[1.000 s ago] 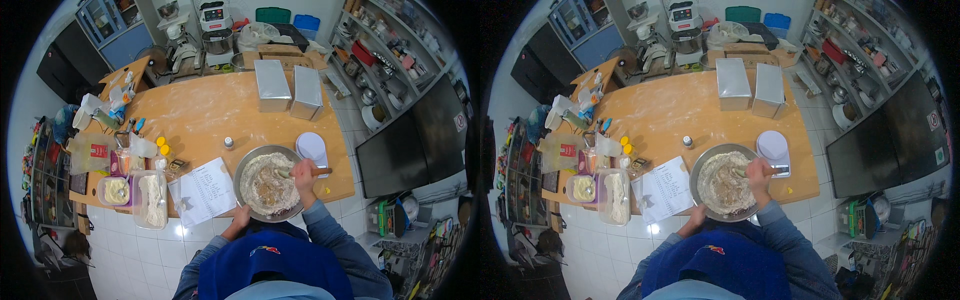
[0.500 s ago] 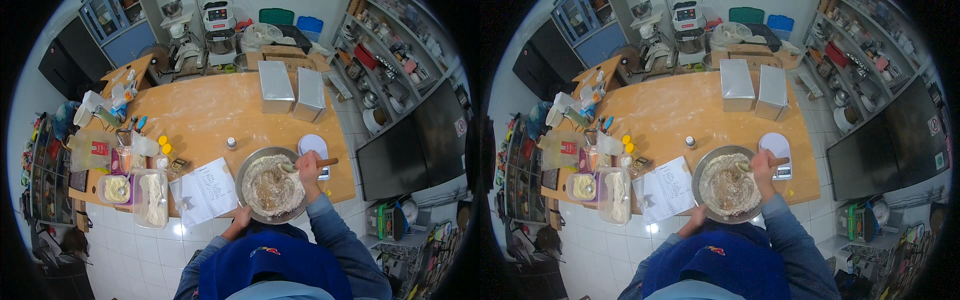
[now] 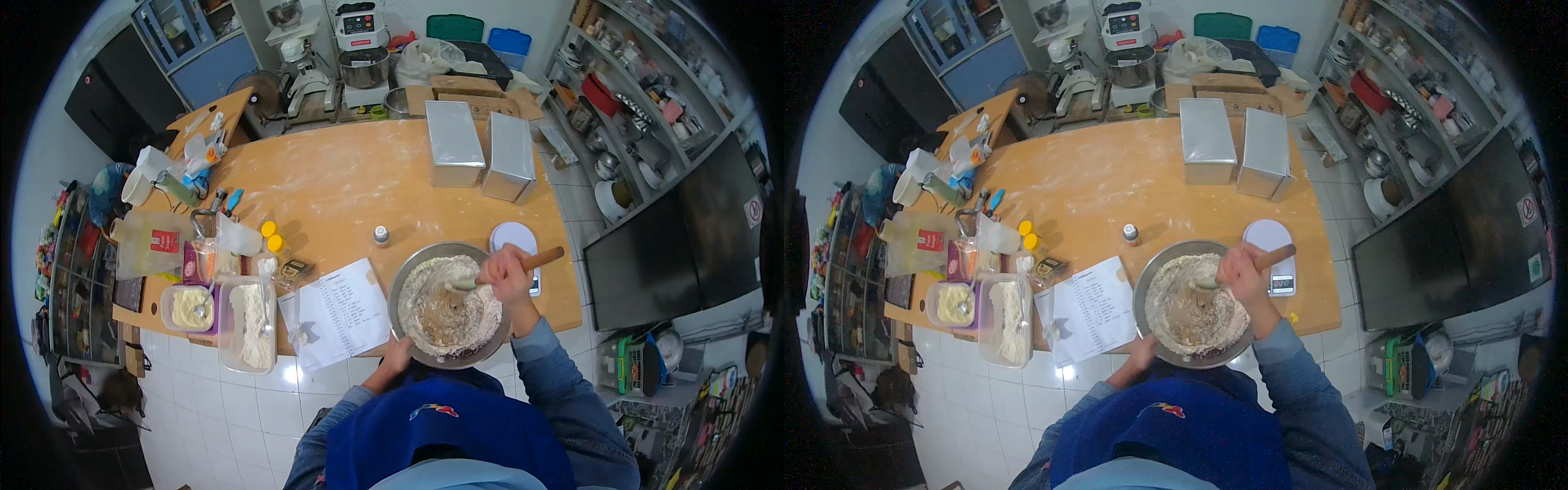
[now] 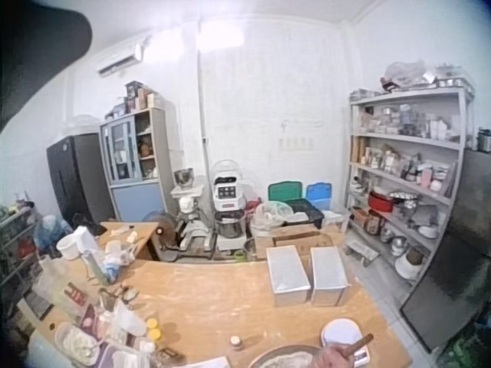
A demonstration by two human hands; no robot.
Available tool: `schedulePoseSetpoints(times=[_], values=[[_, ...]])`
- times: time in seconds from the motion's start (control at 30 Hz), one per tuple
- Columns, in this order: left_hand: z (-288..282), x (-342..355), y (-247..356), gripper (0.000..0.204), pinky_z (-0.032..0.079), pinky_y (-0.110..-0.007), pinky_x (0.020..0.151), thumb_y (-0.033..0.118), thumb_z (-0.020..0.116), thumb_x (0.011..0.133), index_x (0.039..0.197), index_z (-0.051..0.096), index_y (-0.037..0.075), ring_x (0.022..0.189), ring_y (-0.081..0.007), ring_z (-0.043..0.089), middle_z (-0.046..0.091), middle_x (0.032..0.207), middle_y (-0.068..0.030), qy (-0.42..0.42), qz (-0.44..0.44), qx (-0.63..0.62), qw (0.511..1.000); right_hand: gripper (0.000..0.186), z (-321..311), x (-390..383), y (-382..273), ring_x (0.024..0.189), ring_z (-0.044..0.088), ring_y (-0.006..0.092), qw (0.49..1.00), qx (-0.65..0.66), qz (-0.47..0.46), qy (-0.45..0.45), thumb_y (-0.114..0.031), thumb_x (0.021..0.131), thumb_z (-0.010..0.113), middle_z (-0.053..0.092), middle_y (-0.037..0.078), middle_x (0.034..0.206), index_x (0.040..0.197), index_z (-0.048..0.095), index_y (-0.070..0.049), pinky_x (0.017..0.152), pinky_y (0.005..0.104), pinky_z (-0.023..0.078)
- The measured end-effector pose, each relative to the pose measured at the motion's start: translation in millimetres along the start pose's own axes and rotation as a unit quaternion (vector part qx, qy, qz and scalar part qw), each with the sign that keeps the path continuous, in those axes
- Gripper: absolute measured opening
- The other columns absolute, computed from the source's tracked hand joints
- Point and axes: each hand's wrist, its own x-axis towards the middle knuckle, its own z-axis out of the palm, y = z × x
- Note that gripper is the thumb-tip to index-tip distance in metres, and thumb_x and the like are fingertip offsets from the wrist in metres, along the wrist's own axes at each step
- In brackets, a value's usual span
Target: The person adds powder from a yellow container into a spoon and pours it into a mixing bowl containing ingredients, refers to a notebook, and kemudian mixes the ingredients in the bowl using a wooden spatula.
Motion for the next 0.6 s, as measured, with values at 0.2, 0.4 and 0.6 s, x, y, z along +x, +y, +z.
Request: schedulePoseSetpoints(times=[0.2,0.4,0.6], values=[[2.5,-0.6,7.8,0.054,0.036,-0.033,0.087,0.005,0.043,0.066,0.119,0.031,-0.003,0.1,-0.0264,0.045,0.045,0.112,-0.0149,-0.002,0.007,0.039,0.999,0.029,-9.8,23.9,40.9,0.039,0.032,0.0092,0.992,-0.012,-0.021,0.12,-0.014,0.086,0.043,0.034,0.001,0.046,0.059,0.035,-0.008,0.037,0.0233,0.024],[7.1,-6.7,11.6,0.052,0.036,-0.033,0.086,0.007,0.042,0.068,0.118,0.031,-0.004,0.1,-0.0268,0.045,0.046,0.11,-0.0158,0.033,0.006,0.045,0.998,0.029,1.2,22.0,56.9,0.046,0.036,0.0067,0.88,-0.135,-0.051,0.453,-0.028,0.083,0.052,0.041,0.0,0.056,0.065,0.042,-0.007,0.038,0.0206,0.026],[3.5,-4.1,6.0,0.052,0.038,-0.033,0.083,0.007,0.043,0.068,0.117,0.031,-0.003,0.097,-0.0261,0.046,0.047,0.108,-0.0157,0.014,0.037,0.079,0.996,0.029,5.6,10.7,71.8,0.042,0.032,0.0057,0.924,-0.088,-0.028,0.37,-0.025,0.084,0.051,0.036,-0.003,0.049,0.062,0.041,-0.009,0.038,0.0214,0.024]])
